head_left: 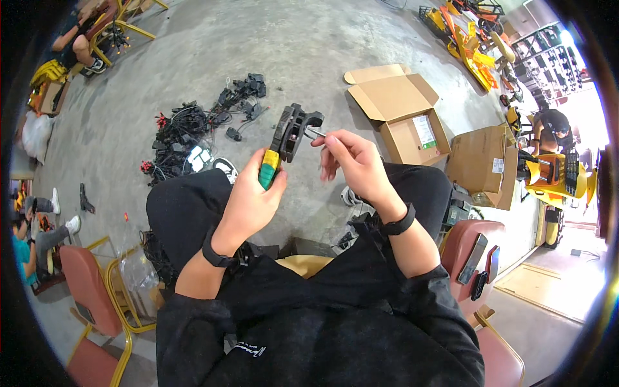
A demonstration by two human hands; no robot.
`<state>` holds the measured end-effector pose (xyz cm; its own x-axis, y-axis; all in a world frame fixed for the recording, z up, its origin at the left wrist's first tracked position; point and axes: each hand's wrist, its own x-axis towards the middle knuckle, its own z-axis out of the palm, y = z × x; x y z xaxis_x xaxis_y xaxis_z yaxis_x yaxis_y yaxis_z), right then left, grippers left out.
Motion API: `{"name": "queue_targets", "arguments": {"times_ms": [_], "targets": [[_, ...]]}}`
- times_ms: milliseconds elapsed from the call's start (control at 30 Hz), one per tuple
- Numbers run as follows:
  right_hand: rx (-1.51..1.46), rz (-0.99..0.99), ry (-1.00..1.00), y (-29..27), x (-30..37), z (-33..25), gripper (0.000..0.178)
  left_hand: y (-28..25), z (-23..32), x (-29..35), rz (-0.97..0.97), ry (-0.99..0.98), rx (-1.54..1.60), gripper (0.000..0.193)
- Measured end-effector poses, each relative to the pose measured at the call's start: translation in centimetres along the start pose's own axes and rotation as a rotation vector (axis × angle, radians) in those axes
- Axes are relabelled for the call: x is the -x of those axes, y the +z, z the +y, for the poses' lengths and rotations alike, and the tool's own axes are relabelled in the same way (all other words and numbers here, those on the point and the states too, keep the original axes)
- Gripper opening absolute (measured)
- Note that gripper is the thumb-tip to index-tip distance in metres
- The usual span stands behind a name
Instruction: The person sits cross-legged on a chair and uses a screwdriver to tighten screws on a small black electronic component held in their hands. They manipulate the component and the tool repeatedly, focusing on securing parts of the device.
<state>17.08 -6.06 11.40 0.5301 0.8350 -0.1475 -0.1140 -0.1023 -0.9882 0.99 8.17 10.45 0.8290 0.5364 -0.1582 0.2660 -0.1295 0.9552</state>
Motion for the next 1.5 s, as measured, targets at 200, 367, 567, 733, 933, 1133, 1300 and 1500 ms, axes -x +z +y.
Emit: {"name": "queue_targets", "arguments": {"times_ms": [200,367,567,733,933,1133,1300,1500], "targets": [[0.543,0.192,-0.493,0.4,-0.3,0.6,0.011,-0.5,0.5,-0.3,-0.044,-0.004,0.08,0.011],[0.602,0.25,-0.596,0.3,-0.4,0.6,0.013,-0.5,0.6,-0.1,-0.069,-0.005,0.092,0.011],[0.805,0.271,-0.635,0.2,-0.2,0.8,0.02,-0.5,0.8,-0.2,-0.08,0.016,0.056,0.014],[1.022,0.315,-0.769,0.1,-0.4,0.5,0.026,-0.4,0.9,-0.1,-0.075,-0.003,0.055,0.015],[1.045,0.305,-0.769,0.0,-0.5,0.9,0.025,-0.3,1.3,0.0,-0.057,0.005,-0.007,0.016],[1.046,0.4,-0.771,0.1,-0.5,0.5,0.025,-0.3,1.2,0.0,-0.052,0.015,-0.051,0.018],[1.132,0.415,-0.731,0.0,-0.3,0.0,0.023,-0.3,1.4,0.0,-0.029,0.025,-0.07,0.02],[0.337,0.22,-0.153,0.2,-0.3,1.1,0.018,-0.2,0.9,0.1,-0.041,0.002,-0.055,0.021]]}}
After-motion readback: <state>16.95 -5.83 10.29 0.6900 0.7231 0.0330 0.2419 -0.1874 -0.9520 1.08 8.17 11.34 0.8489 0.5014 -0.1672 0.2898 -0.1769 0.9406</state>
